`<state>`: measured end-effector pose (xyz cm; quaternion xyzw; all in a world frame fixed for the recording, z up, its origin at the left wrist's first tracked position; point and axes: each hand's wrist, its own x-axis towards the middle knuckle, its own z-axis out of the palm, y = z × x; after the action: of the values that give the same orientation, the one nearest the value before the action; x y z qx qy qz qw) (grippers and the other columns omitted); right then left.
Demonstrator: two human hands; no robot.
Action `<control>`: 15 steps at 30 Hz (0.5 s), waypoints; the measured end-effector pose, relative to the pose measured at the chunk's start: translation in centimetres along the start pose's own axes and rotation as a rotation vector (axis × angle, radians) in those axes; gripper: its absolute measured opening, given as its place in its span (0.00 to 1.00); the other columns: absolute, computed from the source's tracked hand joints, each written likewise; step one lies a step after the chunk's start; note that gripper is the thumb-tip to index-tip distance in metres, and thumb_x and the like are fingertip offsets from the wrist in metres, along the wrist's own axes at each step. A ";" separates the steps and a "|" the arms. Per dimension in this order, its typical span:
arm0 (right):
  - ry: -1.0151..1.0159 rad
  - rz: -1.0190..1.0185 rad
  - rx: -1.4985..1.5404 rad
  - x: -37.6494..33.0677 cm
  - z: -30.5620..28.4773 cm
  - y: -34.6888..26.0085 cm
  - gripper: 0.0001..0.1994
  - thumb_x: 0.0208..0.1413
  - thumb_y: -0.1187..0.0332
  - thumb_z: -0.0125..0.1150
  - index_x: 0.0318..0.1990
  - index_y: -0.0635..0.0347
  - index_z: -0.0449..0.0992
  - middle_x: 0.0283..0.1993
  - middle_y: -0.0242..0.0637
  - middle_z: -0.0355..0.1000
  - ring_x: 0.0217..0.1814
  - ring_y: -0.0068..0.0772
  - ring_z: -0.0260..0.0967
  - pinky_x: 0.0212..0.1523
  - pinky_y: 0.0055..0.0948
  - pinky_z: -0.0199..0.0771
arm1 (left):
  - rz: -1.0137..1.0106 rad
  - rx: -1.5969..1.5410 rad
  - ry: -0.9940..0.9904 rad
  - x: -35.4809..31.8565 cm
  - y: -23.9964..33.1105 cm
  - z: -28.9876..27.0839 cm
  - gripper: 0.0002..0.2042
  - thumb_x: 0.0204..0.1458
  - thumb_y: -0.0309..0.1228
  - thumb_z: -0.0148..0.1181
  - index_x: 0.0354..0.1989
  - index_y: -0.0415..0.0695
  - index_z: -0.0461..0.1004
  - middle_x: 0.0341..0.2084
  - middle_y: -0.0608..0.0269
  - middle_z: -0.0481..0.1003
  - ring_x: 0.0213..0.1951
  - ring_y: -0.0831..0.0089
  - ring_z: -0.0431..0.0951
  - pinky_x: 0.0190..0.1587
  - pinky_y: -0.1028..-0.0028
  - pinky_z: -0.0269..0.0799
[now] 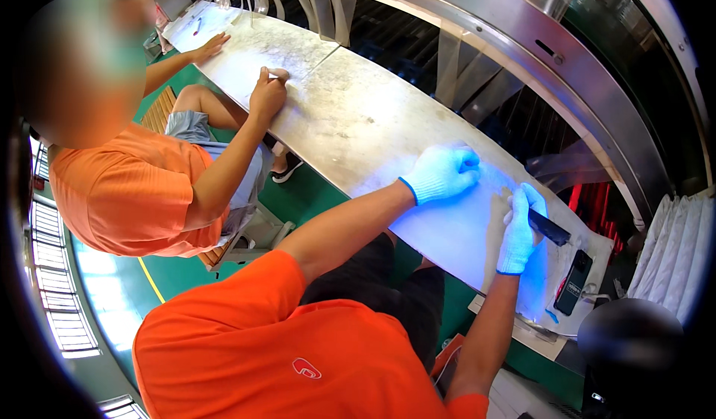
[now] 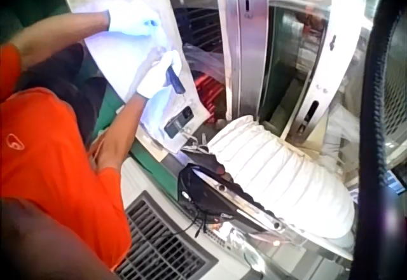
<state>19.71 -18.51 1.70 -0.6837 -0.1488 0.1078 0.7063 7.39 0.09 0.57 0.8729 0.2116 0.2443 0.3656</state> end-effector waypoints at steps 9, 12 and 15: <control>-0.281 -0.320 -1.147 -2.8 0.3 8.4 0.15 0.67 0.59 0.64 0.56 0.53 0.80 0.32 0.33 0.80 0.23 0.32 0.73 0.23 0.36 0.74 | -0.119 0.008 -0.230 -2.4 1.1 -1.6 0.16 0.62 0.43 0.61 0.51 0.47 0.84 0.46 0.49 0.84 0.47 0.51 0.84 0.55 0.55 0.79; -0.205 -0.247 -1.233 -2.7 -5.6 13.4 0.12 0.67 0.60 0.64 0.51 0.54 0.80 0.31 0.36 0.78 0.26 0.37 0.75 0.27 0.40 0.77 | -0.140 -0.018 -0.196 -5.2 -0.8 -0.6 0.12 0.63 0.37 0.63 0.47 0.42 0.84 0.43 0.49 0.85 0.45 0.57 0.86 0.52 0.61 0.82; -0.121 -0.078 -0.486 -1.5 -13.7 7.6 0.07 0.65 0.69 0.66 0.47 0.57 0.79 0.34 0.33 0.74 0.37 0.29 0.76 0.38 0.33 0.79 | 0.044 -0.156 -0.167 -3.5 3.4 8.3 0.08 0.59 0.33 0.66 0.41 0.44 0.85 0.40 0.48 0.84 0.44 0.52 0.86 0.51 0.58 0.81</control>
<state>23.65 -31.54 -6.30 -0.8194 -0.2388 0.0823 0.5145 10.10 -8.43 -3.01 0.8636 0.1414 0.1943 0.4433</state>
